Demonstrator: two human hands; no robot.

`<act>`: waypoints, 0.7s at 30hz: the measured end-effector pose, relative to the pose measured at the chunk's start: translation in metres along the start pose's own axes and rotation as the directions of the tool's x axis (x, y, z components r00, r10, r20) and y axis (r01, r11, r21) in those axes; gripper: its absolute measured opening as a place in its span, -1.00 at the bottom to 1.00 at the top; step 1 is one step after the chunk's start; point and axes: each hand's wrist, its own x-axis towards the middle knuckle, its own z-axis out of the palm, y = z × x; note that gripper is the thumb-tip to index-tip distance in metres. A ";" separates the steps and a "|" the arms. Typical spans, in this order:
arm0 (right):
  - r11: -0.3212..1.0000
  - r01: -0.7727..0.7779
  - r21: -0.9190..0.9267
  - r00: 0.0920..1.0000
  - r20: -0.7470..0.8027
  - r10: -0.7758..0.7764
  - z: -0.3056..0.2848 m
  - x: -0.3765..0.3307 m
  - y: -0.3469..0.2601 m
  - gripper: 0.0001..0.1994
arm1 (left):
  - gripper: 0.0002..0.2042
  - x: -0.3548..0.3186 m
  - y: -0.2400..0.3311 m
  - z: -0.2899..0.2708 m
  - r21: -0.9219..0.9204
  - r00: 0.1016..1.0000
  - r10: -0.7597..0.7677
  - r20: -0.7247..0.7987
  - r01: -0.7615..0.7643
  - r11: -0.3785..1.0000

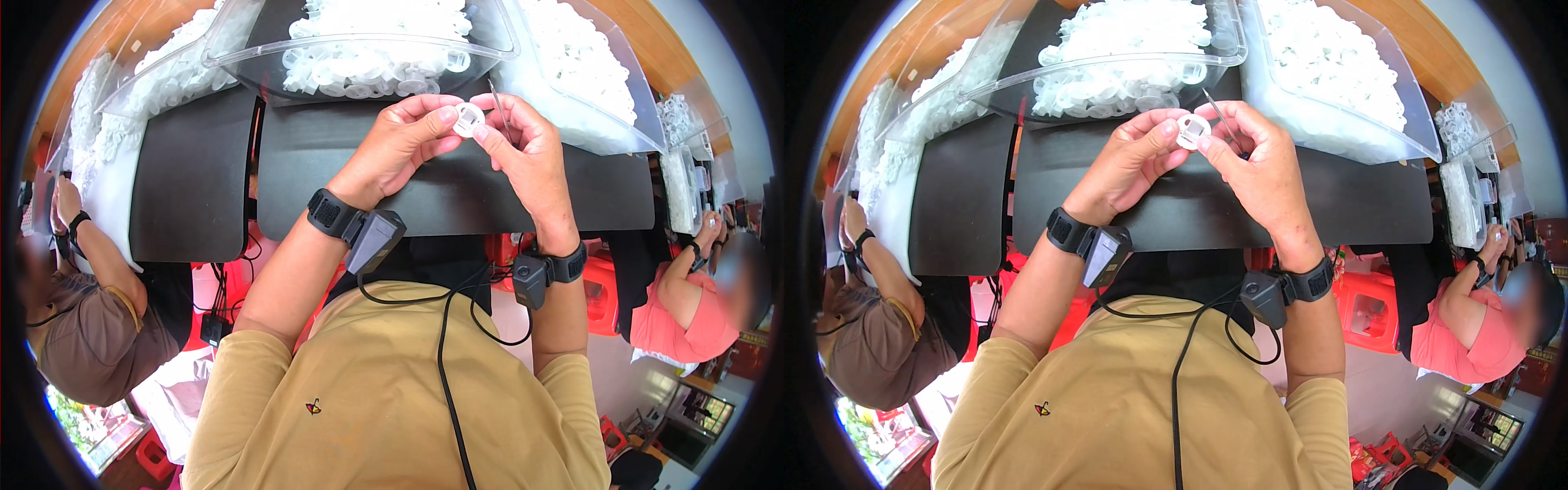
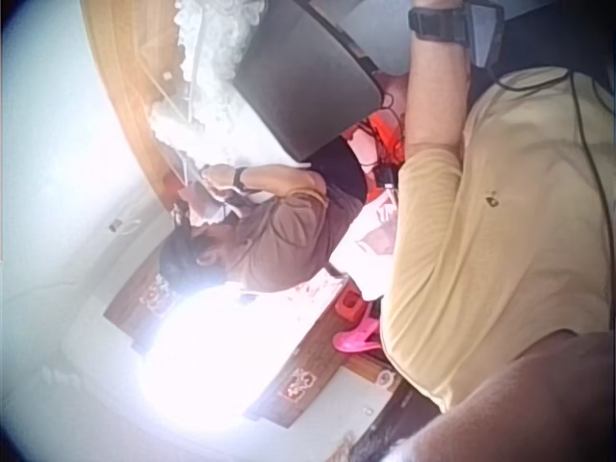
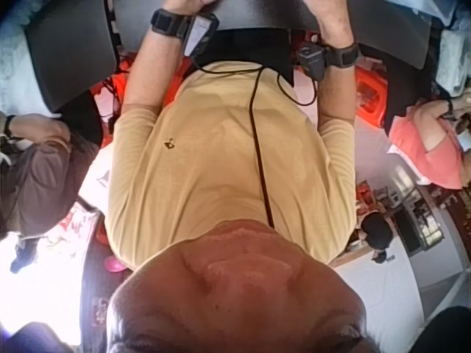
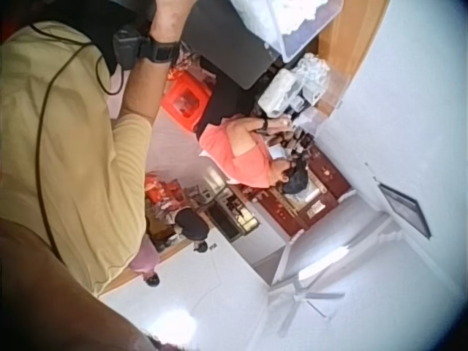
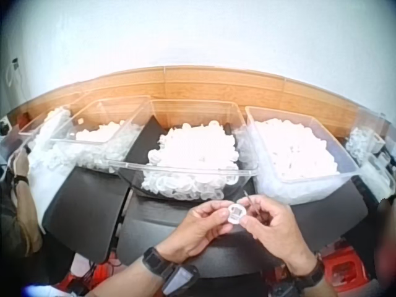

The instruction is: Assembling or inspecting small plastic components using a handheld tool.

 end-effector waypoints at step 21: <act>0.986 -0.075 0.149 0.996 -0.045 0.083 0.006 -0.001 0.008 -0.88 | -0.73 -0.004 0.002 0.008 0.148 0.995 0.094 0.025 -0.096 0.984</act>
